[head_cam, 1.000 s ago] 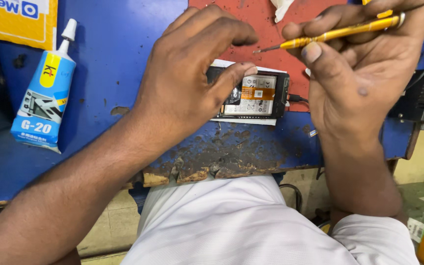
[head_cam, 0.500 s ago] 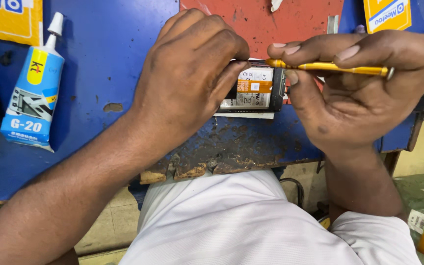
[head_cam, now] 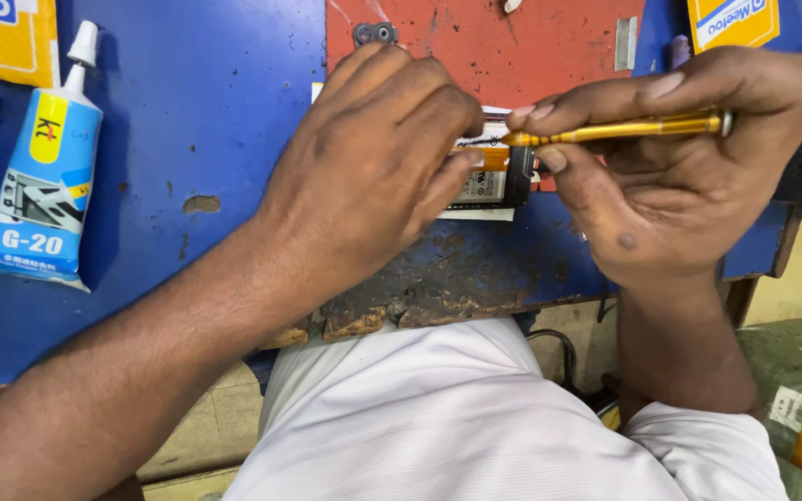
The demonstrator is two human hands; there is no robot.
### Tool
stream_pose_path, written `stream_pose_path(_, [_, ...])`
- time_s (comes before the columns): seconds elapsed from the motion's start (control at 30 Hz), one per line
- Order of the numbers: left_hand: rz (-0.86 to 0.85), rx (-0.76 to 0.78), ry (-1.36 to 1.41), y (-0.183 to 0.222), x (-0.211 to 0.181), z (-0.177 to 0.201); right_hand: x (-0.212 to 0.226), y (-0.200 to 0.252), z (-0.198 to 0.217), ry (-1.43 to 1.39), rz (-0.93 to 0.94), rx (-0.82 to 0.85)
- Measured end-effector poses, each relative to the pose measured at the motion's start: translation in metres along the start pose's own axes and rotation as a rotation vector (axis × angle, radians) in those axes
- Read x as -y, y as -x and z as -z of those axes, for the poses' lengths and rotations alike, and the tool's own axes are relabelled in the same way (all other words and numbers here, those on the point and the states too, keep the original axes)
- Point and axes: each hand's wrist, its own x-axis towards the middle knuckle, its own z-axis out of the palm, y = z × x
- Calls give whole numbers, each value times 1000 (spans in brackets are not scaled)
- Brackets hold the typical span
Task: The person attaches a new screen to a mobile phone frame, reinserts internal components and the battery, and uses a screwdriver to secure screws into the internal chassis.
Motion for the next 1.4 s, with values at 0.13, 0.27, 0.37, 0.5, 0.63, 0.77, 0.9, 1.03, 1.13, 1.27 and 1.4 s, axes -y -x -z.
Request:
stream_pose_path(0.13, [-57, -5, -72, -2, -6, 5, -3, 1, 10, 122, 61, 61])
stream_pose_path(0.27, [-26, 206, -252, -2, -5, 3, -2, -5, 13, 448, 140, 119])
stream_pose_path(0.37, [-30, 249, -316, 1, -4, -1, -7, -6, 11, 329, 88, 119])
stream_pose_path(0.5, [-13, 247, -290, 2, -3, -3, -10, -8, 13, 362, 124, 139])
stream_pose_path(0.63, [-4, 256, -255, 1, -4, -1, -11, -12, 11, 363, 125, 151])
stream_pose_path(0.77, [-2, 253, -259, 1, -2, -4, -11, -11, 11, 429, 101, 111])
stream_pose_path(0.9, [4, 251, -247, 2, -2, -5, -10, -7, 16, 554, 106, 105])
stream_pose_path(1.03, [-2, 242, -242, 2, -2, -5, -16, -11, 20, 507, 108, 132])
stream_pose_path(1.13, [-5, 246, -228, 1, -4, -4, -21, -17, 17, 746, 124, 21])
stream_pose_path(1.27, [-6, 247, -256, 1, -4, -3, -17, -21, 14, 659, 125, 52])
stream_pose_path(1.4, [4, 245, -234, -1, -5, -1, -14, -18, 17, 595, 117, 74])
